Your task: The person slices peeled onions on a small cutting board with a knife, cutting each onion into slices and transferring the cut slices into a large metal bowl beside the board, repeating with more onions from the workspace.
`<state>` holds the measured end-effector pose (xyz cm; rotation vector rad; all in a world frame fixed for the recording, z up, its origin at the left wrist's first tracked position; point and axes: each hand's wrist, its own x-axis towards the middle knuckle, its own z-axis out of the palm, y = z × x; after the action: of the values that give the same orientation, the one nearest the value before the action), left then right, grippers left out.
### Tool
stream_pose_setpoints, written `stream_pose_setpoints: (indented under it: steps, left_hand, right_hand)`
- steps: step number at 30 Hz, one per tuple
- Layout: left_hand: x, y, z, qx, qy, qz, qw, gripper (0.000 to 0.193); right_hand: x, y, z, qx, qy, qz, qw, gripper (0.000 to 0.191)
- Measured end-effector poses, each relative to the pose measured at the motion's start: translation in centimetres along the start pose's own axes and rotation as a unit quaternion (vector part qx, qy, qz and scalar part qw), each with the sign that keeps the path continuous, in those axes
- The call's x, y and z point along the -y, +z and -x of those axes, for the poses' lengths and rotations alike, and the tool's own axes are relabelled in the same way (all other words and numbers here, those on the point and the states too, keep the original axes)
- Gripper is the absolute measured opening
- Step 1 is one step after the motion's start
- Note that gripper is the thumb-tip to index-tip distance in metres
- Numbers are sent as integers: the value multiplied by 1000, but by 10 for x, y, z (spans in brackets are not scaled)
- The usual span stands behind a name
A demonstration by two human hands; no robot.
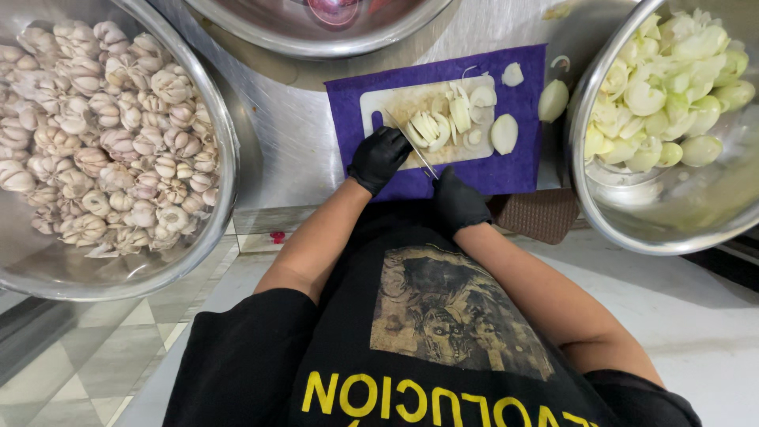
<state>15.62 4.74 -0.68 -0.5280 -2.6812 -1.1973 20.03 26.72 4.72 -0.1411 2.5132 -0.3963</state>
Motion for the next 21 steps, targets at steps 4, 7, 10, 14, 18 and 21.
stream_pose_setpoints:
  steps: [4, 7, 10, 14, 18, 21]
  left_hand:
    - [-2, 0, -1, -24, 11, 0, 1000, 12]
    - [-3, 1, -4, -12, -13, 17, 1000, 13]
    - [-3, 1, -7, -19, -39, 26, 999, 13]
    - [0, 3, -12, -9, -28, 23, 999, 13]
    - [5, 1, -14, -7, -34, 50, 998, 15]
    - [9, -13, -11, -7, -78, -15, 997, 21]
  right_hand:
    - [-2, 10, -20, 28, 45, -11, 999, 31]
    - [-8, 15, -40, 16, 12, -6, 1000, 32]
    - [-15, 16, -44, 52, 51, -25, 997, 39]
    - [-25, 7, -21, 66, 58, -73, 993, 37]
    - [-44, -21, 8, 119, 50, -65, 989, 38]
    - [-60, -39, 20, 85, 37, -96, 991, 35]
